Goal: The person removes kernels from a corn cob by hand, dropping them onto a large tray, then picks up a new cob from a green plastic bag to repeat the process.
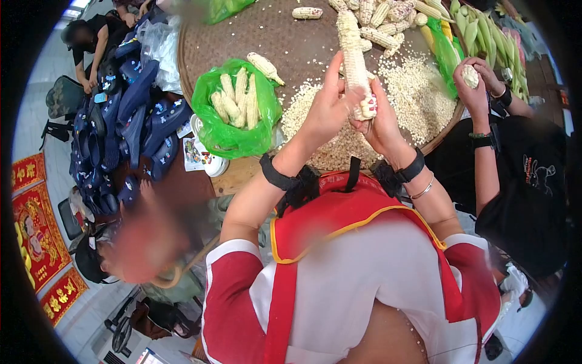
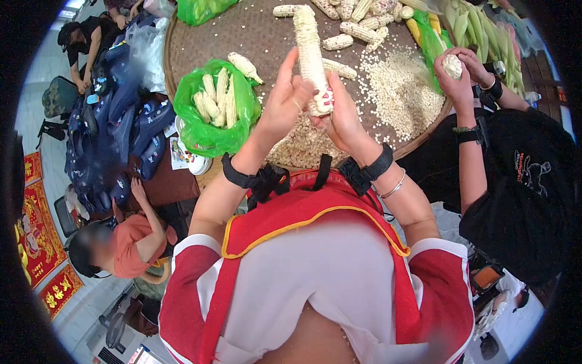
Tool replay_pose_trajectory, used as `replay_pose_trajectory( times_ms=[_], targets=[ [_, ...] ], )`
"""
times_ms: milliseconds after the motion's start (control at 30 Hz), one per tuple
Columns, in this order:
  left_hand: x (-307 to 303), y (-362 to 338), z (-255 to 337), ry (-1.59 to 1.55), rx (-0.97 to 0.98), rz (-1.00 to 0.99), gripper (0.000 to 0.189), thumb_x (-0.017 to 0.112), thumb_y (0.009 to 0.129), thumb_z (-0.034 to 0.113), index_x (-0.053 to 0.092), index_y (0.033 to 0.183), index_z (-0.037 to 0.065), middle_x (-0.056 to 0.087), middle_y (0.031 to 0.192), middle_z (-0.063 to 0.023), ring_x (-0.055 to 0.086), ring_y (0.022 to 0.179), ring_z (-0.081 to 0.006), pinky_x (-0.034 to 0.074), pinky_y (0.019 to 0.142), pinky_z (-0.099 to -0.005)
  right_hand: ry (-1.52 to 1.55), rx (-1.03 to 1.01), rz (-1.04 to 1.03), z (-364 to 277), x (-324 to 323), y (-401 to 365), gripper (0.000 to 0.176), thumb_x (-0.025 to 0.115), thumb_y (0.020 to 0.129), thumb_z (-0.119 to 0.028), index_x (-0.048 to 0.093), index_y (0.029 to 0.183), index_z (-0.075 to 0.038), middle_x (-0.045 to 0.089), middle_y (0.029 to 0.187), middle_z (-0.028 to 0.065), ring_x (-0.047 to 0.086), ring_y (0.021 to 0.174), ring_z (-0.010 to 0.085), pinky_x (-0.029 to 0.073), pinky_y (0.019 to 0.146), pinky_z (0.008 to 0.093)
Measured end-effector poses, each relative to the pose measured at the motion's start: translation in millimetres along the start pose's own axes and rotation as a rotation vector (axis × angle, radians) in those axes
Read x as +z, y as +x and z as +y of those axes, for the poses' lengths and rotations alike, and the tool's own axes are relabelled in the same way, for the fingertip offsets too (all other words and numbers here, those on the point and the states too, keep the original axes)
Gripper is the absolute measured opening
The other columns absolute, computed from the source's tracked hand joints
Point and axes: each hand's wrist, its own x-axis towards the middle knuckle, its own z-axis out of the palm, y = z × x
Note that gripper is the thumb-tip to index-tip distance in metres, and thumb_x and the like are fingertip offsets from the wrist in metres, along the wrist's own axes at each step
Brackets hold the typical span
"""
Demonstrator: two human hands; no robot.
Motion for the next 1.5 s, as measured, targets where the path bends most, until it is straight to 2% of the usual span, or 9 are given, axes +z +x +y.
replay_pose_trajectory(
  times_ms=[300, 500, 600, 767, 900, 1000, 1333, 1433, 1500],
  targets=[
    [-0.2, -2.3, 8.0, 0.034, -0.022, -0.093, 0.076, 0.055, 0.086, 0.014, 0.000, 0.137, 0.002, 0.054, 0.104, -0.0131, 0.051, 0.094, -0.0134, 0.043, 0.080, -0.0293, -0.094, -0.015, 0.047, -2.5, 9.5, -3.5, 0.040, 0.028, 0.093, -0.044, 0.049, 0.106, -0.013, 0.054, 0.069, -0.0030, 0.046, 0.049, 0.0044, 0.029, 0.037, 0.0183],
    [-3.5, 3.9, 0.1, 0.045, 0.075, 0.019, 0.053, 0.045, 0.091, 0.018, 0.021, 0.135, 0.002, 0.051, 0.112, -0.0087, 0.048, 0.098, -0.0099, 0.042, 0.082, -0.0267, -0.003, -0.004, -0.208, -0.7, -9.1, 4.0, 0.040, 0.026, 0.093, -0.043, 0.048, 0.108, -0.013, 0.056, 0.071, -0.0008, 0.047, 0.050, 0.0054, 0.032, 0.038, 0.0178],
    [-3.9, 3.9, -6.1, 0.008, 0.100, 0.061, 0.047, 0.042, 0.093, 0.020, 0.028, 0.134, 0.002, 0.050, 0.113, -0.0057, 0.048, 0.094, -0.0080, 0.042, 0.079, -0.0242, -0.108, -0.091, 0.048, -2.9, 2.8, 1.0, 0.045, 0.024, 0.094, -0.044, 0.047, 0.114, -0.012, 0.057, 0.073, -0.0004, 0.047, 0.051, 0.0044, 0.033, 0.039, 0.0173],
    [-10.4, 3.2, -10.4, -0.013, -0.113, 0.050, 0.053, 0.050, 0.089, 0.014, 0.026, 0.134, 0.002, 0.053, 0.105, -0.0068, 0.050, 0.080, -0.0072, 0.042, 0.071, -0.0217, -0.281, -0.184, 0.098, 1.0, -16.0, 7.1, 0.049, 0.024, 0.094, -0.045, 0.046, 0.121, -0.009, 0.056, 0.077, -0.0017, 0.046, 0.055, 0.0025, 0.033, 0.041, 0.0167],
    [2.9, -2.9, -10.5, -0.145, -0.099, 0.048, 0.061, 0.055, 0.085, 0.008, 0.020, 0.135, 0.001, 0.055, 0.103, -0.0085, 0.053, 0.081, -0.0095, 0.044, 0.072, -0.0229, -0.371, -0.285, 0.093, 3.6, -21.5, 7.6, 0.051, 0.027, 0.094, -0.042, 0.045, 0.122, -0.005, 0.056, 0.082, -0.0006, 0.046, 0.060, 0.0028, 0.036, 0.045, 0.0173],
    [9.6, -5.3, 0.3, -0.216, -0.055, -0.091, 0.074, 0.059, 0.080, 0.002, 0.010, 0.135, 0.001, 0.054, 0.108, -0.0118, 0.055, 0.094, -0.0146, 0.045, 0.079, -0.0266, -0.387, -0.373, 0.063, 10.3, -17.8, 7.5, 0.051, 0.028, 0.094, -0.041, 0.044, 0.122, -0.002, 0.058, 0.087, 0.0014, 0.047, 0.063, 0.0032, 0.037, 0.048, 0.0180],
    [2.0, -0.9, -18.5, 0.026, -0.021, 0.058, 0.063, 0.053, 0.087, 0.016, 0.015, 0.133, -0.003, 0.059, 0.098, -0.0104, 0.056, 0.080, -0.0105, 0.046, 0.068, -0.0247, -0.405, -0.176, 0.099, 8.4, -18.0, 0.4, 0.050, 0.028, 0.093, -0.041, 0.046, 0.122, -0.004, 0.058, 0.087, 0.0030, 0.050, 0.060, 0.0049, 0.038, 0.044, 0.0178],
    [5.7, 1.6, -12.4, -0.204, 0.020, 0.133, 0.055, 0.050, 0.088, 0.020, 0.022, 0.130, -0.003, 0.059, 0.094, -0.0079, 0.056, 0.078, -0.0094, 0.047, 0.063, -0.0245, -0.351, -0.239, 0.019, 6.8, -14.7, 0.9, 0.050, 0.029, 0.094, -0.039, 0.038, 0.127, -0.003, 0.056, 0.083, 0.0019, 0.047, 0.058, 0.0043, 0.035, 0.043, 0.0185],
    [6.1, -1.5, -0.7, -0.357, -0.095, 0.000, 0.048, 0.054, 0.086, 0.015, 0.029, 0.124, -0.002, 0.056, 0.093, -0.0081, 0.055, 0.083, -0.0098, 0.047, 0.062, -0.0243, -0.319, -0.201, 0.081, 1.5, -6.1, -1.7, 0.043, 0.029, 0.091, -0.029, 0.043, 0.123, -0.004, 0.057, 0.083, 0.0037, 0.047, 0.055, 0.0059, 0.037, 0.042, 0.0176]
  ],
)
